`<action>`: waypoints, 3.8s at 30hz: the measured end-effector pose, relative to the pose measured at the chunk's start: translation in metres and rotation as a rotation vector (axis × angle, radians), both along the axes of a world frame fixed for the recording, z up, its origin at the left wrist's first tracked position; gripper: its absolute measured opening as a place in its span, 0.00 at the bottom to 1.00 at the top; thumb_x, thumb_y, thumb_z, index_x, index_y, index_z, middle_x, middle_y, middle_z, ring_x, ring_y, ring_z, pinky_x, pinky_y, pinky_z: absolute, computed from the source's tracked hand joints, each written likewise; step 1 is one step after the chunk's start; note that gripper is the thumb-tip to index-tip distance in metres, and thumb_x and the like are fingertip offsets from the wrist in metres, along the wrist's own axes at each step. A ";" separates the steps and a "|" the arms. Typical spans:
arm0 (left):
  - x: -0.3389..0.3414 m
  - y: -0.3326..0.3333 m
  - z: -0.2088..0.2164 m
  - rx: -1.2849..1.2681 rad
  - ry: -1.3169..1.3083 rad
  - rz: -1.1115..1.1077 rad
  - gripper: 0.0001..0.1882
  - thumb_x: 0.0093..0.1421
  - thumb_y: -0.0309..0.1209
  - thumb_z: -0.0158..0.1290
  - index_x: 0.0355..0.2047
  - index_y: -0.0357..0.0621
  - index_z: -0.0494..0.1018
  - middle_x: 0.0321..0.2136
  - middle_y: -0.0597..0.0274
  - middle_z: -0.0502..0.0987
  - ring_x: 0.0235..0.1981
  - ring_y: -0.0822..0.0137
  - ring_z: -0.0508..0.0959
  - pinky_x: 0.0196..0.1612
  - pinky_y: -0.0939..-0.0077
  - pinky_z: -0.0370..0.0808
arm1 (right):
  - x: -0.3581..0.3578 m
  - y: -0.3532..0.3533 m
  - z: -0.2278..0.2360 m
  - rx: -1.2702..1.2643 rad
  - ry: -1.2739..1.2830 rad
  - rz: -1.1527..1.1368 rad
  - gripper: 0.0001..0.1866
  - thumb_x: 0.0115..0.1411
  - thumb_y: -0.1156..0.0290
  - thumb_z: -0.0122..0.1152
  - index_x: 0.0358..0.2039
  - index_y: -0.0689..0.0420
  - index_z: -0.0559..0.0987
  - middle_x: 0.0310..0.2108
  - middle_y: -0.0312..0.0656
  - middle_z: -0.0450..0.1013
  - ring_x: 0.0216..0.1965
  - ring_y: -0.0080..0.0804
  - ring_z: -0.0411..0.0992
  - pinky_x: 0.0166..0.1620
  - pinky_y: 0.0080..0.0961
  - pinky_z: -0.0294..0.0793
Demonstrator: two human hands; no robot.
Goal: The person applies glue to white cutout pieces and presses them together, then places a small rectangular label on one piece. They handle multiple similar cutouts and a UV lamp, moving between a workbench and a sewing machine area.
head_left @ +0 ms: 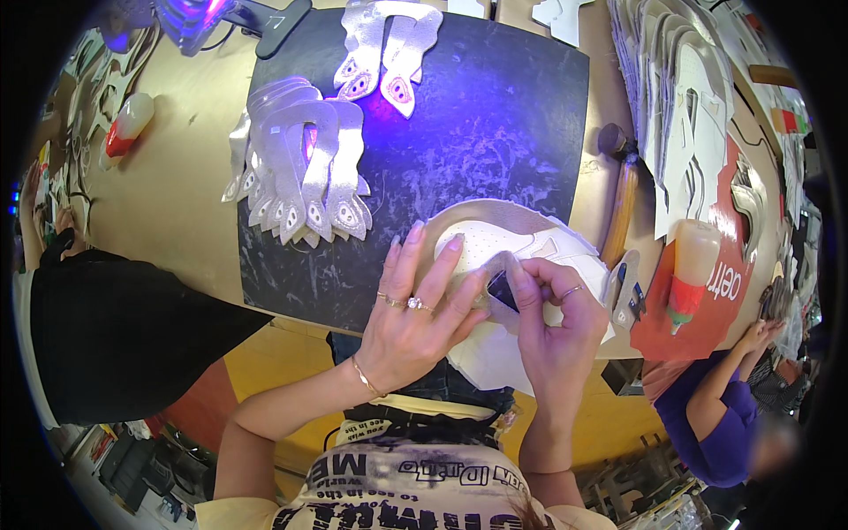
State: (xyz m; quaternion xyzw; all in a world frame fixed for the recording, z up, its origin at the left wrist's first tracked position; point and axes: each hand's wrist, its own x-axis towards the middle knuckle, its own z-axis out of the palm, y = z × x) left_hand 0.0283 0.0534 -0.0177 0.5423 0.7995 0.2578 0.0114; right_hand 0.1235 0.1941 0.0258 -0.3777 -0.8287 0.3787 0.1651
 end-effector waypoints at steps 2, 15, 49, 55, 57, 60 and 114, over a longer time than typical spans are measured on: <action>0.000 0.000 -0.001 -0.001 -0.008 0.005 0.27 0.55 0.44 0.64 0.54 0.53 0.76 0.62 0.49 0.66 0.65 0.34 0.59 0.62 0.42 0.66 | 0.000 0.000 0.000 0.029 -0.021 -0.028 0.05 0.59 0.73 0.67 0.35 0.59 0.82 0.25 0.39 0.76 0.21 0.28 0.74 0.26 0.23 0.71; -0.001 0.004 0.009 -0.011 -0.092 0.047 0.28 0.53 0.41 0.65 0.55 0.55 0.76 0.63 0.50 0.65 0.66 0.39 0.60 0.65 0.43 0.60 | -0.004 0.005 0.008 0.089 -0.143 0.026 0.05 0.57 0.72 0.67 0.34 0.57 0.83 0.26 0.39 0.77 0.22 0.36 0.74 0.27 0.30 0.70; -0.007 0.027 0.019 -0.179 0.015 -0.067 0.29 0.55 0.30 0.58 0.59 0.52 0.71 0.66 0.57 0.63 0.67 0.53 0.61 0.65 0.34 0.55 | 0.007 0.003 0.021 -0.245 -0.109 -0.070 0.08 0.61 0.69 0.66 0.30 0.62 0.82 0.16 0.40 0.74 0.16 0.26 0.73 0.22 0.21 0.68; -0.007 0.025 0.015 -0.176 0.007 -0.076 0.29 0.55 0.31 0.58 0.60 0.52 0.70 0.65 0.57 0.63 0.67 0.53 0.61 0.65 0.33 0.55 | 0.010 0.002 0.020 -0.529 0.033 -0.246 0.07 0.62 0.74 0.65 0.32 0.66 0.81 0.22 0.31 0.74 0.23 0.11 0.66 0.26 0.12 0.63; -0.007 0.025 0.015 -0.188 0.014 -0.081 0.29 0.55 0.31 0.57 0.60 0.52 0.70 0.65 0.57 0.63 0.67 0.53 0.61 0.64 0.33 0.55 | 0.012 -0.002 0.016 -0.607 0.005 -0.380 0.06 0.61 0.75 0.65 0.32 0.66 0.81 0.23 0.30 0.74 0.23 0.11 0.66 0.26 0.10 0.63; -0.007 0.025 0.015 -0.197 0.012 -0.090 0.29 0.55 0.31 0.57 0.59 0.52 0.70 0.66 0.57 0.62 0.68 0.53 0.60 0.64 0.32 0.56 | 0.014 -0.004 0.010 -0.513 0.012 -0.317 0.05 0.60 0.76 0.66 0.33 0.66 0.81 0.24 0.31 0.75 0.23 0.10 0.66 0.26 0.09 0.62; 0.014 -0.005 0.032 -0.348 -0.017 -0.085 0.32 0.58 0.30 0.55 0.65 0.53 0.65 0.68 0.58 0.58 0.69 0.51 0.58 0.68 0.42 0.50 | 0.034 -0.040 -0.008 0.064 0.139 -0.072 0.08 0.54 0.78 0.68 0.36 0.59 0.82 0.28 0.41 0.75 0.26 0.33 0.74 0.28 0.27 0.74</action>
